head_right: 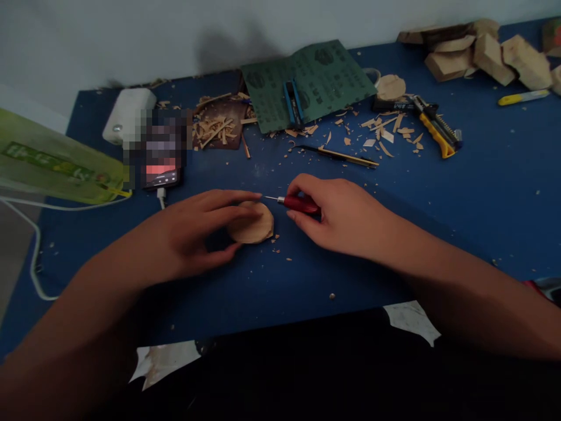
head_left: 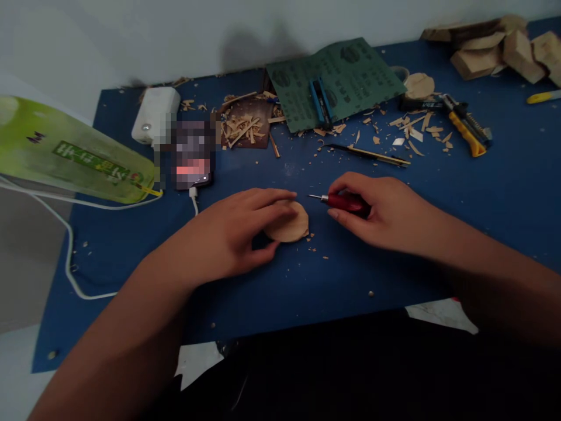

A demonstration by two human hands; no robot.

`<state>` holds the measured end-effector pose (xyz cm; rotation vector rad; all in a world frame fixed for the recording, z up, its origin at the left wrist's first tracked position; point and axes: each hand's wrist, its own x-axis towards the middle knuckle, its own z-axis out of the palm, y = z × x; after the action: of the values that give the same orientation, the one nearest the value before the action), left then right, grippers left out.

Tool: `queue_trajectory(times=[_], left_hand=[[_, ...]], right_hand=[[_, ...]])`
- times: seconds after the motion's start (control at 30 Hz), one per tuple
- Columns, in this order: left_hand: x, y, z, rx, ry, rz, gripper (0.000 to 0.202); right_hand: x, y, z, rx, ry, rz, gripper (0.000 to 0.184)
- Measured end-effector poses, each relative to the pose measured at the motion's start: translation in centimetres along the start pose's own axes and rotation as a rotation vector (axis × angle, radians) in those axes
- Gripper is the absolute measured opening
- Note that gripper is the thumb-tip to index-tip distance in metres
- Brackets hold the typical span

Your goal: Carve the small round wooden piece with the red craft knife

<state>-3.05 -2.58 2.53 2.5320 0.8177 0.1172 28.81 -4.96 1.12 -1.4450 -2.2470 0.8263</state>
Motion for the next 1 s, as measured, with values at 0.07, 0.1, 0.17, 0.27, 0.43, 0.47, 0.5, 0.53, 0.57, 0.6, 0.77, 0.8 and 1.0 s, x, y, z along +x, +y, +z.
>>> queue_trajectory(times=[0.07,0.1,0.17,0.27,0.43,0.47,0.5,0.53,0.57,0.6,0.77,0.8,1.0], left_hand=[[0.0,-0.5,0.0,-0.013,0.003,-0.026,0.062],[0.0,-0.8,0.1,-0.013,0.012,-0.03,0.062],[0.0,-1.5,0.3,-0.013,0.038,-0.003,0.056],[0.2,-2.3,0.6,-0.051,0.051,0.047,0.041],[0.2,-2.0,0.5,-0.129,0.022,0.006,0.039],[0.2,-1.9,0.5,-0.134,0.017,0.003,0.041],[0.2,-1.9,0.5,-0.137,0.016,0.005,0.042],[0.2,-2.0,0.6,-0.138,0.019,0.011,0.043],[0.2,-2.2,0.7,-0.137,0.025,0.016,0.043],[0.2,-2.4,0.9,-0.134,0.036,0.025,0.042],[0.4,-3.2,1.7,-0.165,0.052,0.045,0.04],[0.4,-3.2,1.7,-0.168,0.044,0.031,0.041],[0.5,-3.2,2.1,-0.066,0.132,0.106,0.041]], right_hand=[[-0.2,-0.1,-0.1,-0.031,-0.007,-0.008,0.027],[-0.3,-0.2,-0.1,-0.047,-0.011,-0.016,0.026],[-0.5,-0.4,-0.3,-0.076,-0.028,-0.048,0.023],[-1.0,-0.8,-0.4,-0.141,-0.094,-0.13,0.028],[-1.8,-1.4,-0.6,-0.278,-0.168,-0.229,0.031],[-1.9,-1.4,-0.5,-0.309,-0.177,-0.244,0.031],[-2.1,-1.4,-0.5,-0.342,-0.18,-0.257,0.032],[-2.1,-1.4,-0.5,-0.377,-0.177,-0.268,0.033],[-2.2,-1.4,-0.4,-0.409,-0.174,-0.277,0.034],[-2.2,-1.3,-0.3,-0.435,-0.172,-0.284,0.035],[-1.9,-1.2,-0.1,-0.476,-0.188,-0.298,0.036],[-1.8,-1.2,-0.1,-0.476,-0.19,-0.299,0.036],[-2.1,-1.6,-0.1,-0.513,-0.192,-0.314,0.036]])
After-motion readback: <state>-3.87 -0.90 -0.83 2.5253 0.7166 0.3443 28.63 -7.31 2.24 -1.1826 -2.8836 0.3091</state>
